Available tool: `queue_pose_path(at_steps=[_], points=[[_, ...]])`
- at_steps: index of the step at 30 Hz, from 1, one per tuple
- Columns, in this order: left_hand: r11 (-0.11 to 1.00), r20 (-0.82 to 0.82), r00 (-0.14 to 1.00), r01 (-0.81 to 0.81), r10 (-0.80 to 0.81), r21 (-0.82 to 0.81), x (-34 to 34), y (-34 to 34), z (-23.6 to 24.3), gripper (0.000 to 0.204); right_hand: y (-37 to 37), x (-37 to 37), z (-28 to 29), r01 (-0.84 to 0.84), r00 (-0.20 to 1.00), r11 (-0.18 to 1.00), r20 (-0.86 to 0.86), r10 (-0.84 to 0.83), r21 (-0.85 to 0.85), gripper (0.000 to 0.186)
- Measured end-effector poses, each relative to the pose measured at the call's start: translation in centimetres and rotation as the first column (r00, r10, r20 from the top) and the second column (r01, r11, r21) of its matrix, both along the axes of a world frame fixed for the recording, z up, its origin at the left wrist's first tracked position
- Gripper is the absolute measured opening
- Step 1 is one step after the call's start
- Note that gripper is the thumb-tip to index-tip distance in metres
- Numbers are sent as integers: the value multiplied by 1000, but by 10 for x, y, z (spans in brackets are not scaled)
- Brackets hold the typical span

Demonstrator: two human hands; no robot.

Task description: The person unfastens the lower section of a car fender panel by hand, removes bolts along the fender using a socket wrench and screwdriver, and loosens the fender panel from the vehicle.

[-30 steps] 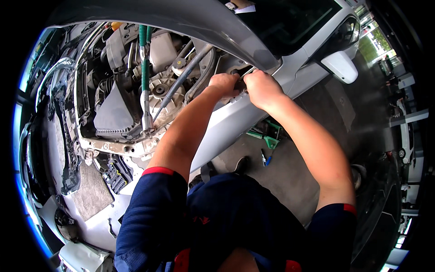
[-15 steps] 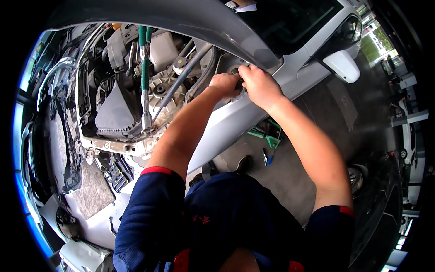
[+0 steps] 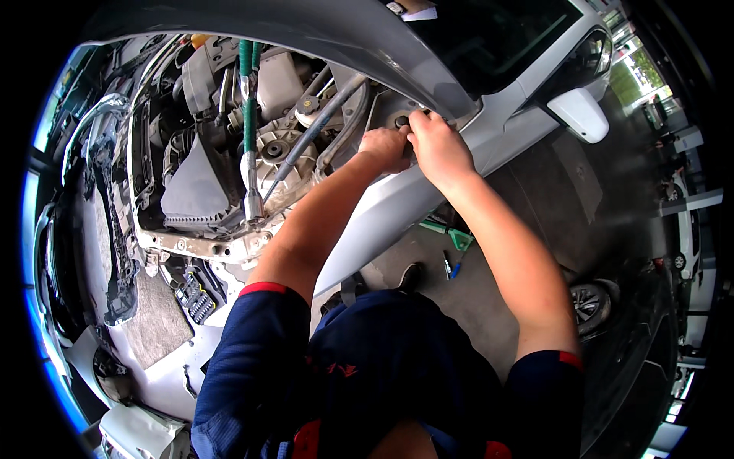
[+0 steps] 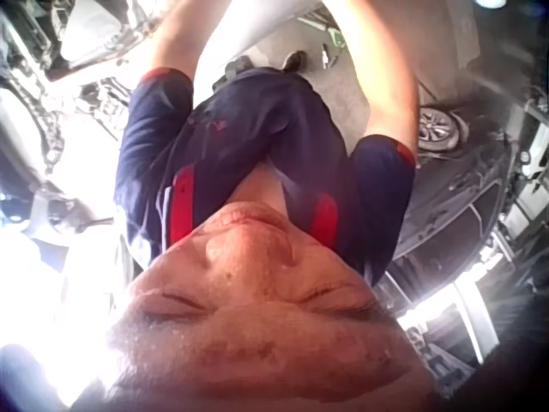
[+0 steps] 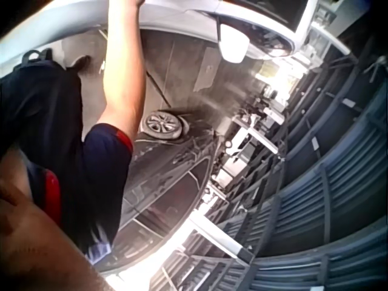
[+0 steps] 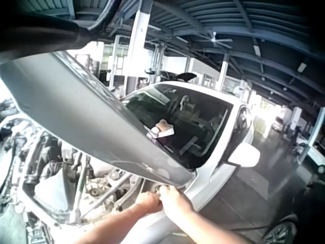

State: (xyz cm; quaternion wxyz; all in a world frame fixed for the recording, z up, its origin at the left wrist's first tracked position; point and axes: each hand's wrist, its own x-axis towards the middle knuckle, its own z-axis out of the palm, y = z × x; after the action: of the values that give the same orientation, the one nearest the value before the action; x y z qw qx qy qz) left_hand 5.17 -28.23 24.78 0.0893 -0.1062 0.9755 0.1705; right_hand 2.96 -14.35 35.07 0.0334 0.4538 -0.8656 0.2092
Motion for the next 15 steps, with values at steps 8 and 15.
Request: queue_pose_path(at_steps=[8,15], points=[[999,-283,959,3,11,51,10,-6,-15,38,27,1,7,-94,994,989,62,88,110,27],[988,-186,979,-56,82,143,0,-4,-8,42,-22,-16,-22,36,993,990,-110,-51,-135,39]])
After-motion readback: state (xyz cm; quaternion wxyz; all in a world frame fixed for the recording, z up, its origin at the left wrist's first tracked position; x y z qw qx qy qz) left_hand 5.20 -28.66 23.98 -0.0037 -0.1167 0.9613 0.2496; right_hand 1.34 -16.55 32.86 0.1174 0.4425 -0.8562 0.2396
